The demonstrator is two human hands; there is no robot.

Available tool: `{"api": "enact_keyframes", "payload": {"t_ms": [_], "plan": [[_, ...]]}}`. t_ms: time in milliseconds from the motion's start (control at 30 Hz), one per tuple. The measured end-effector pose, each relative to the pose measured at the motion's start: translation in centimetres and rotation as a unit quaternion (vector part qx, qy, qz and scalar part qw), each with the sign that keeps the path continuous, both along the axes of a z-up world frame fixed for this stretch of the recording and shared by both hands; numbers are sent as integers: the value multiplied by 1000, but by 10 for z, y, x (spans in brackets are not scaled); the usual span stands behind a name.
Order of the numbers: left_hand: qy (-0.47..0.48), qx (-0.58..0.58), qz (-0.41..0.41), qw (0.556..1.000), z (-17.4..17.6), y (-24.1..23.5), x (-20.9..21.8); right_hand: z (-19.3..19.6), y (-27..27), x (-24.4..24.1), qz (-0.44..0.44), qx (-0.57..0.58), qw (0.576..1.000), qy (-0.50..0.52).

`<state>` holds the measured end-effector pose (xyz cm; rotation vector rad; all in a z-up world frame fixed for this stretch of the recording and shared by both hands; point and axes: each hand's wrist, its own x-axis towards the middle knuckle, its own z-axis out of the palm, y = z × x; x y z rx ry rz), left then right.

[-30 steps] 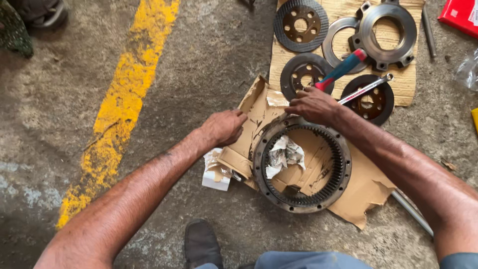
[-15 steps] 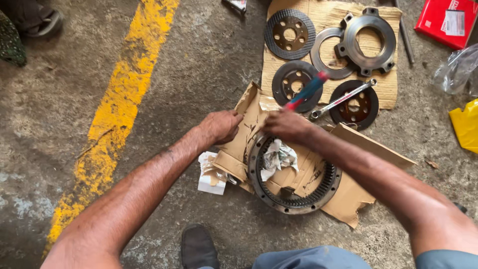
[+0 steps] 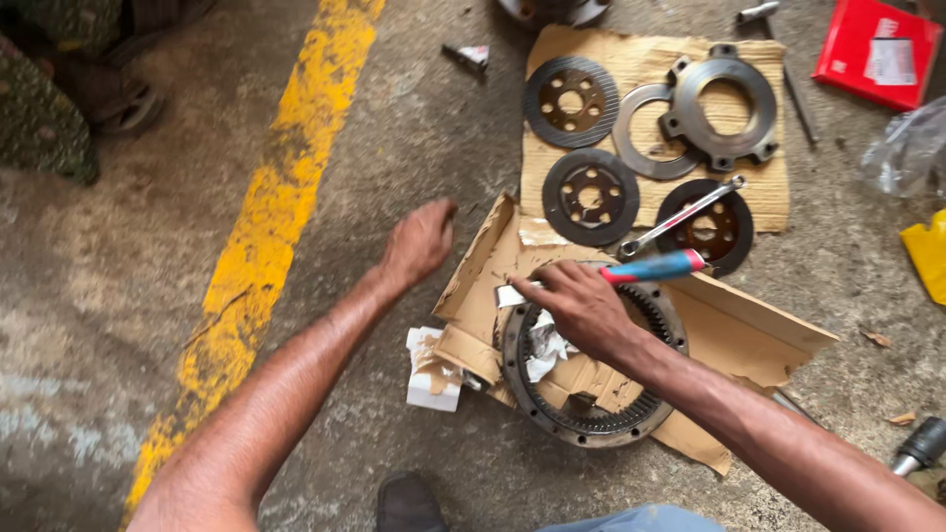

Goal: The person wipes oil and residue from several circular clutch plates and a large ring gear using a cloth. They use a chisel-like tool to scrape and clean the internal teeth of the gear.

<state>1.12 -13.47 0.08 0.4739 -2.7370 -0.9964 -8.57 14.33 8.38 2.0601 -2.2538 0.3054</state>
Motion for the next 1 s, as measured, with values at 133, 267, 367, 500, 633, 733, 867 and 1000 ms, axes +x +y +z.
{"api": "enact_keyframes", "payload": {"t_ms": [133,267,367,500,633,733,867,1000], "plan": [[51,-62,-122,989,-19,70,4,30,17,-16,-129,57,990,-28],[-20,-148,-388,909,-55,165,3,40,29,-39,-218,65,972,-56],[21,-275,-345,897,-83,216,-9,42,27,-53,-267,44,950,-152],[-27,-192,-348,917,-64,199,-31,24,32,-64,-336,82,907,-240],[19,-8,-137,990,22,143,-43,-12,40,-78,-357,71,866,-343],[64,52,36,996,65,99,-44,-23,9,-78,-395,118,751,-516],[31,206,127,970,79,102,-36,-19,-49,-36,-321,108,709,-619],[199,46,104,973,88,92,-40,-2,-89,-19,-358,61,697,-618]]}}
